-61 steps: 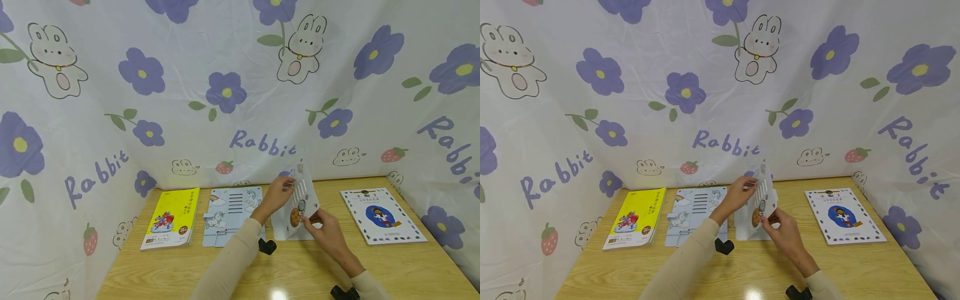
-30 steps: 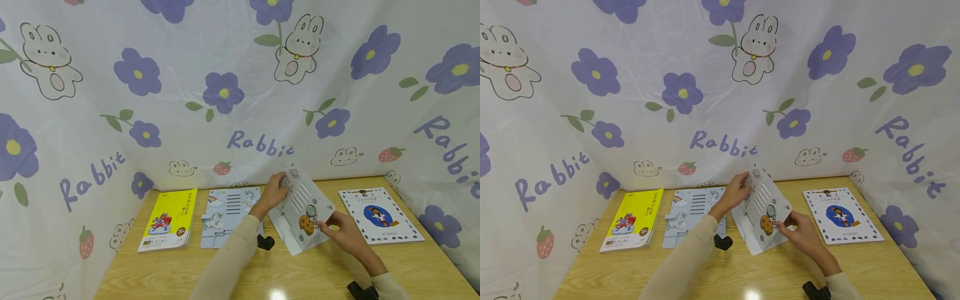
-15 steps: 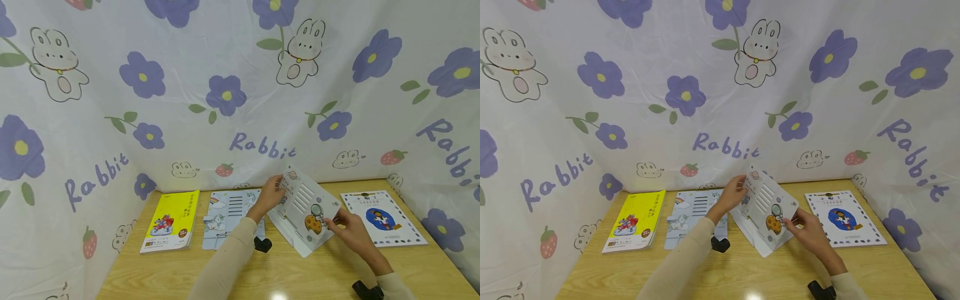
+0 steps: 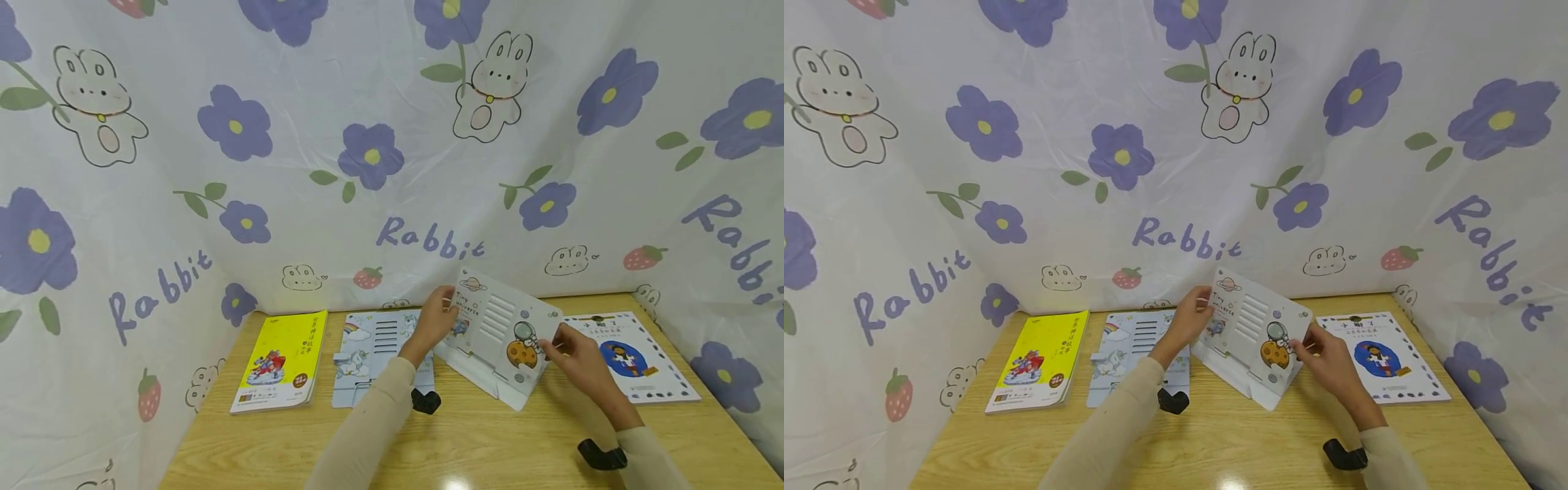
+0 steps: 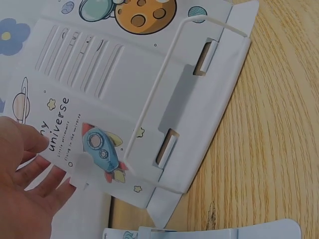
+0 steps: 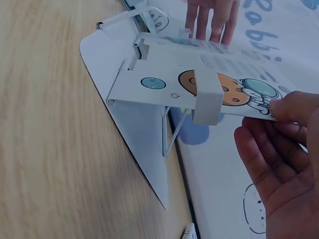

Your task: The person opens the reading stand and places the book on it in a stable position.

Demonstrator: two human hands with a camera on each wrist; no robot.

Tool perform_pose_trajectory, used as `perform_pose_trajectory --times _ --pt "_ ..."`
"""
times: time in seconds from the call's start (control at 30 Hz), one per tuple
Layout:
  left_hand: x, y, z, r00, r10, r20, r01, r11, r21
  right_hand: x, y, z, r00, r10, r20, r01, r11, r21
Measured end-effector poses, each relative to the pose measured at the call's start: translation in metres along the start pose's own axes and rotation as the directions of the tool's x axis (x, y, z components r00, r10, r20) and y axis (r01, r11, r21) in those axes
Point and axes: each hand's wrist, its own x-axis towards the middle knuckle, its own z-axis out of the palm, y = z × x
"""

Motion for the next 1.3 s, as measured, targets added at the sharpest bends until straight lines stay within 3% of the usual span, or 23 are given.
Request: perform_pose_trajectory --times 0.57,0.97,1.3 --pt "-0.004 -0.007 -0.005 0.997 -0.023 -0.068 0.022 1.000 -0.016 0.034 0.018 -0.005 0.999 0.036 -0.020 -0.037 0.998 -0.046" --pt "-0.007 -0.009 -0.007 0.995 -0.009 -0.104 0.007 1.000 -0.016 0.060 0.025 0.003 0.999 0.020 -0.037 -0.023 0.997 -0.069" --pt "-0.008 -0.016 -0.007 0.992 -0.009 -0.126 0.007 1.000 -0.015 0.071 0.024 0.009 0.998 0.047 -0.044 -0.051 0.996 -0.080"
